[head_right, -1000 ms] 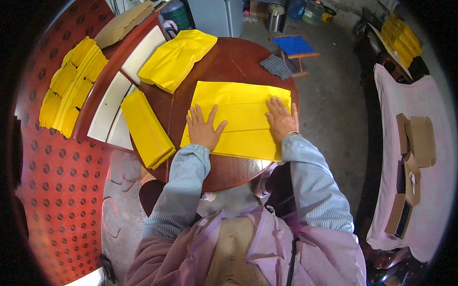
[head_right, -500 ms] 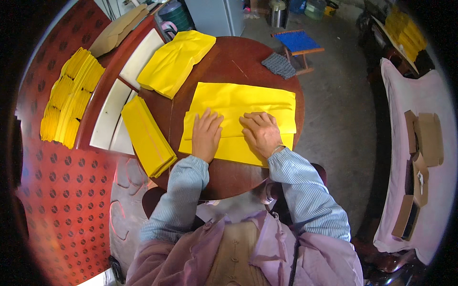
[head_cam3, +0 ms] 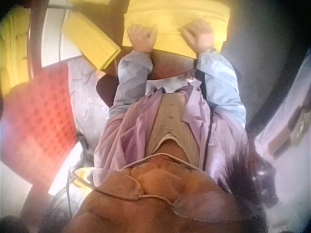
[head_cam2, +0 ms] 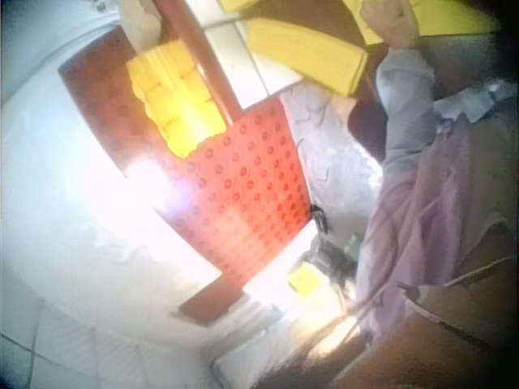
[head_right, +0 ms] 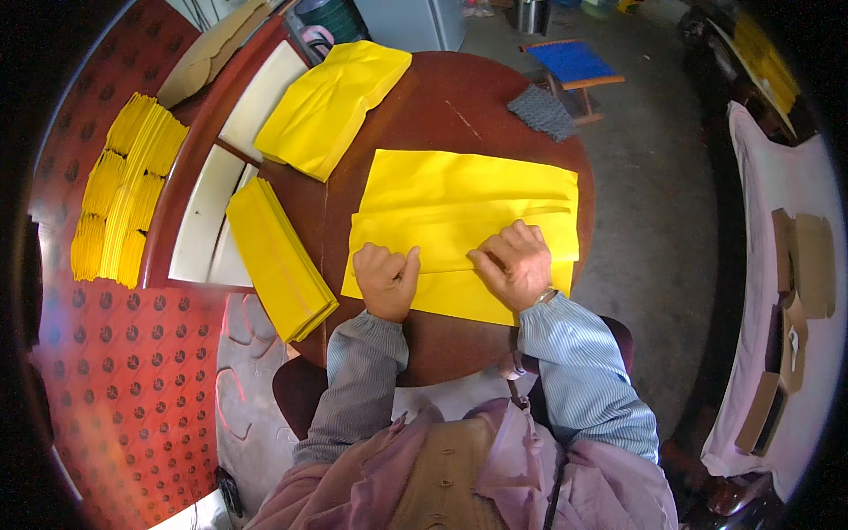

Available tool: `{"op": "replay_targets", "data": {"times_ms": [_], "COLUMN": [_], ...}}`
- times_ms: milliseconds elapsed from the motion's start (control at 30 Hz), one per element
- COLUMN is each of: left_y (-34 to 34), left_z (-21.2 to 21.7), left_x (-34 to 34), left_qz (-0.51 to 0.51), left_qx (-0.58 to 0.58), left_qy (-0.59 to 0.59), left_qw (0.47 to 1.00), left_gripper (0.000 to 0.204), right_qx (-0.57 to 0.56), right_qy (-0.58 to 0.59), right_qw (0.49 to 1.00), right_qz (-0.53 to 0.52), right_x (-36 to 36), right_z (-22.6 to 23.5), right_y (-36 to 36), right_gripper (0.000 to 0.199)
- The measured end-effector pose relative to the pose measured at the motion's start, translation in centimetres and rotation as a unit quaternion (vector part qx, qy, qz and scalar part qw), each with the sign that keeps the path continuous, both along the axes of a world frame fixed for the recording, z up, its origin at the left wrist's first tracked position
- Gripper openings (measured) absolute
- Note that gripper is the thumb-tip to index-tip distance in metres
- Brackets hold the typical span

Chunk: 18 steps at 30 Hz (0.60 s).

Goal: The person folds yellow fabric pieces on a round table, aligning edges and pressing creases. The person stacks the folded pieces and repeats the folding process on another piece.

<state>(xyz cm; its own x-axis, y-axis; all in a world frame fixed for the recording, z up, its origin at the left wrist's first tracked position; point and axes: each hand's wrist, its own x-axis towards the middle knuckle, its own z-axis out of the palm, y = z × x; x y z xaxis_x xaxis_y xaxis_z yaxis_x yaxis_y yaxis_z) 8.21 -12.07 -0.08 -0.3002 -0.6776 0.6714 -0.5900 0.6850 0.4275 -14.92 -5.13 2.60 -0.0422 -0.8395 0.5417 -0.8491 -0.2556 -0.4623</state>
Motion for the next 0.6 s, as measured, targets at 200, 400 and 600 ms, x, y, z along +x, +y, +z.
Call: {"op": "replay_targets", "data": {"times_ms": [200,400,600], "left_y": [0.0,0.3,0.1], "left_z": [0.6,1.2,1.0], "left_x": [-0.1,1.2,0.0], "left_qz": [0.040,0.039,-0.068], "left_qx": [0.011,0.024,0.032], "left_qy": [-0.012,-0.047,-0.008], "left_qw": [0.999,0.998,0.997], "left_gripper": [0.012,0.018,0.023], "right_qx": [-0.026,0.062,0.016], "right_qy": [0.028,0.029,0.041], "right_qw": [0.999,0.997,0.998], "right_qz": [-0.016,-0.034,-0.052], "right_x": [0.1,-0.5,-0.5], "right_z": [0.1,1.3,1.8], "right_y": [-0.1,1.6,1.8], "right_gripper": [0.011,0.016,0.013]}}
